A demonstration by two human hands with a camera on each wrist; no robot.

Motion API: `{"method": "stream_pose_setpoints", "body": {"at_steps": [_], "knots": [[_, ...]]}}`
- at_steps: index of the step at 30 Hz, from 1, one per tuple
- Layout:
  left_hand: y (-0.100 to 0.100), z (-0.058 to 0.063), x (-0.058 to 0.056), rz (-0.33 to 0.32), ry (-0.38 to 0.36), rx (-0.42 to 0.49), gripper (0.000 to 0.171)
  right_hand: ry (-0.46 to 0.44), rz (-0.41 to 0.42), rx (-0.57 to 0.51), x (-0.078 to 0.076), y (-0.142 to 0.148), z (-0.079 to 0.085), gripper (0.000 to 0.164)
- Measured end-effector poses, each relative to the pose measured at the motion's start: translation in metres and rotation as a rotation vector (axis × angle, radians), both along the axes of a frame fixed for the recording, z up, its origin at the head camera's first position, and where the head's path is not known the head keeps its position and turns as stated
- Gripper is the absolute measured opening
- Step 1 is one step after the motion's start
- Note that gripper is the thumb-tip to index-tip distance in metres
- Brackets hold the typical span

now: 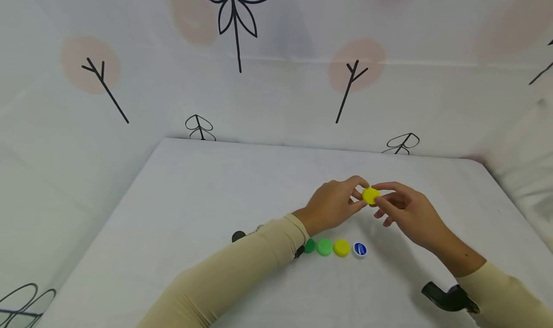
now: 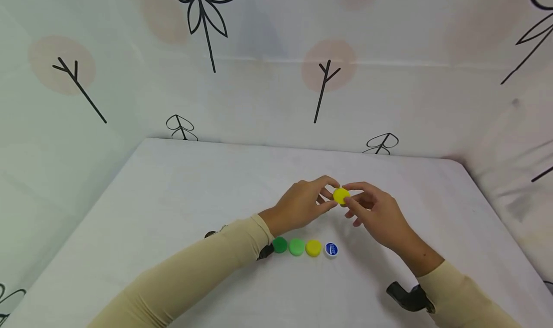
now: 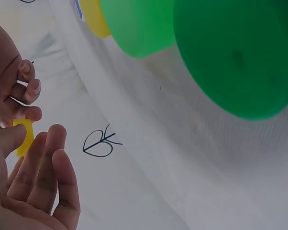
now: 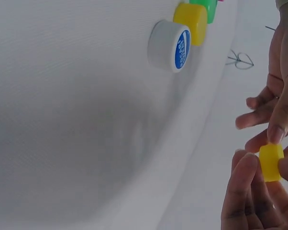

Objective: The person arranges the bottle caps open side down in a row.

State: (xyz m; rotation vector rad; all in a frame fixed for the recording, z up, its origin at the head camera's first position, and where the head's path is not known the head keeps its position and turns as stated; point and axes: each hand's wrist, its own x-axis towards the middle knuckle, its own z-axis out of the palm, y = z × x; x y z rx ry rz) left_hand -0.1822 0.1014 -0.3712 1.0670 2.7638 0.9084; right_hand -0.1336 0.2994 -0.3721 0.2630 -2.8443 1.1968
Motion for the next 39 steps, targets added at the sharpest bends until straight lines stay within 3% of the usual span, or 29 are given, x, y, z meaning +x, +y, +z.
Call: {"method": "stream_pose_setpoints", "body": {"at_steps": [9,18,26,39], "knots": [[0.004,-0.003,0.008,-0.008,-0.056,-0.04,0.036,-0.009,0.036,0.081,0.011,0.006,-0.005,0.044],[0.011,-0.014,0.016,-0.041,-0.086,-0.189,0.032,-0.024,0.08,0.183,0.018,0.016,-0.02,0.037],[0.018,-0.024,0.023,-0.107,-0.055,-0.311,0.028,0.023,0.153,0.198,0.027,0.024,-0.035,0.029],[0.017,-0.031,0.031,-0.192,0.048,-0.405,0.032,-0.073,0.196,0.248,0.032,0.023,-0.043,0.034]]}}
